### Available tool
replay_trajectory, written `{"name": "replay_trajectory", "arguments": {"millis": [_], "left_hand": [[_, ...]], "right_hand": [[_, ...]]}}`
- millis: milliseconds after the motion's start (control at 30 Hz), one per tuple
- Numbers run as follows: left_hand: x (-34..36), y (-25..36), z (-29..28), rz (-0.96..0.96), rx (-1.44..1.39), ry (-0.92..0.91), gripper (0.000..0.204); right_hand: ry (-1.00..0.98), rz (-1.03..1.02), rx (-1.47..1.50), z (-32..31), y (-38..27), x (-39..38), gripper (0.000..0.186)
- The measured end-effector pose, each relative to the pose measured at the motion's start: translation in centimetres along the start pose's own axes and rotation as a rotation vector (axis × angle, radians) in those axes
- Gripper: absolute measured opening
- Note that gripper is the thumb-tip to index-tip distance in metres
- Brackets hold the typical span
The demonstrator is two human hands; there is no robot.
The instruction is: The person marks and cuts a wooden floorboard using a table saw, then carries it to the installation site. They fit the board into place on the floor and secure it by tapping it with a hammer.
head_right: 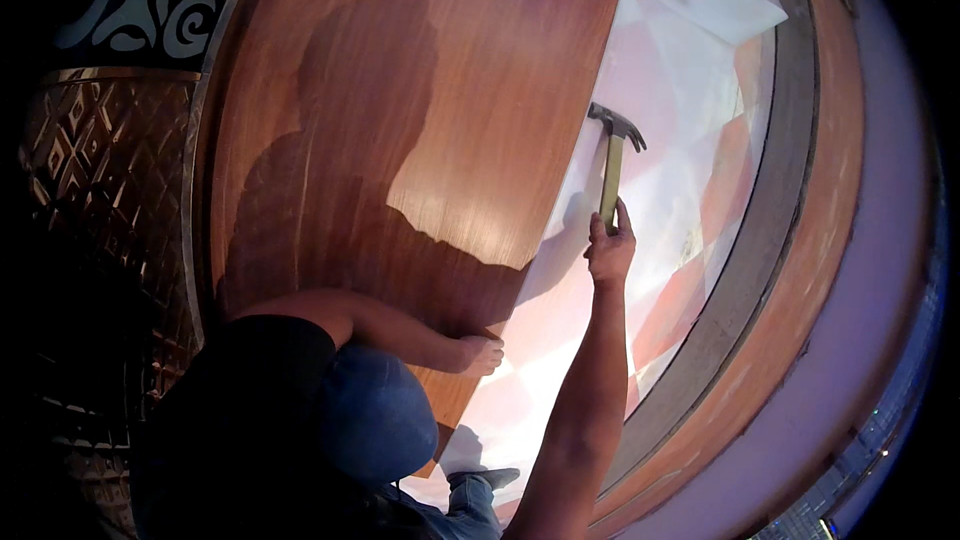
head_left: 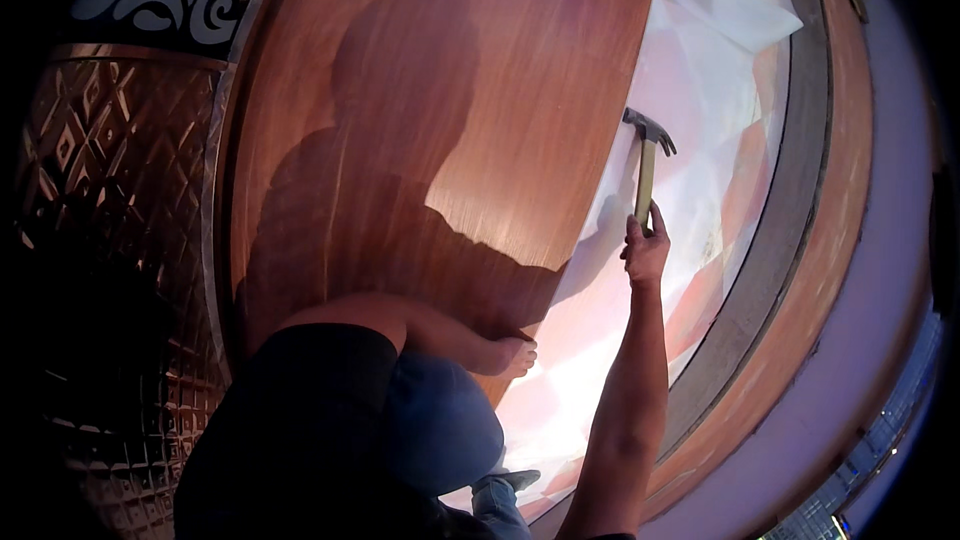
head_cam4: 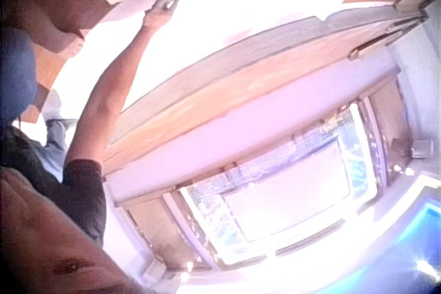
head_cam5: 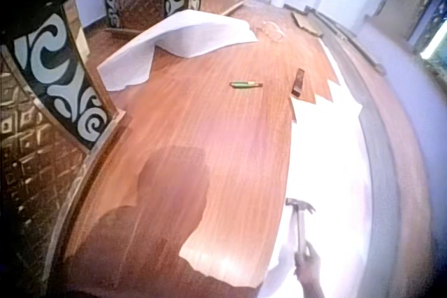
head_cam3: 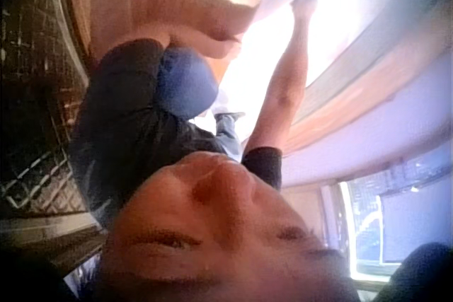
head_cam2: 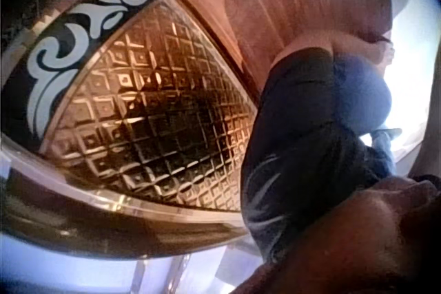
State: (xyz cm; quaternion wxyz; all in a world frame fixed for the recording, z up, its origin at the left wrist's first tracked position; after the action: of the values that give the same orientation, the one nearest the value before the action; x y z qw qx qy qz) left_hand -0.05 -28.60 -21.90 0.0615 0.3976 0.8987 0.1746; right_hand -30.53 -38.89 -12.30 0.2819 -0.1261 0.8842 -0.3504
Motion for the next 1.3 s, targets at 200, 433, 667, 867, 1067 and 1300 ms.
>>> {"name": "replay_trajectory", "arguments": {"millis": [200, 433, 667, 867, 1067, 1300], "left_hand": [[-0.5, -0.2, -0.8, -0.016, 0.009, 0.031, 0.021], [-0.7, -1.0, 0.3, -0.014, -0.009, 0.191, 0.014], [-1.3, -2.1, 0.1, 0.027, -0.271, 0.272, 0.018], [-5.7, -13.6, -6.9, -0.358, -0.137, 0.724, 0.035], [-3.0, -22.3, -4.3, -0.146, -0.327, 0.728, 0.017], [-3.6, -21.7, -7.3, -0.086, -0.217, 0.429, 0.013]], "right_hand": [[0.044, 0.022, 0.055, 0.7, 0.2, -0.1, 0.064], [0.033, 0.005, 0.058, 0.6, -0.6, -0.1, 0.063], [0.392, -0.337, -0.390, -2.1, 6.4, -4.1, 0.059], [0.558, -0.303, -0.472, 1.0, 15.4, -21.7, 0.045], [0.389, 0.272, -0.293, 6.3, 23.5, -42.9, 0.029], [0.341, 0.675, -0.382, 6.2, 32.8, -56.0, 0.019]]}}
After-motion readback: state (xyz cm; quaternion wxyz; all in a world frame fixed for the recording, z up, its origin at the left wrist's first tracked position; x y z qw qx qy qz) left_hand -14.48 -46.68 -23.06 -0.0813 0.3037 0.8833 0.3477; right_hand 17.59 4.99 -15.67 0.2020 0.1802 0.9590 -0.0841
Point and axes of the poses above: each hand's wrist, its own x-axis towards the middle knuckle, its own z-axis out of the palm, y = z × x, the point moved 1 cm from there along x, towards the middle knuckle, and after that the axes turned 3 degrees about y, right-handed, at the moved point
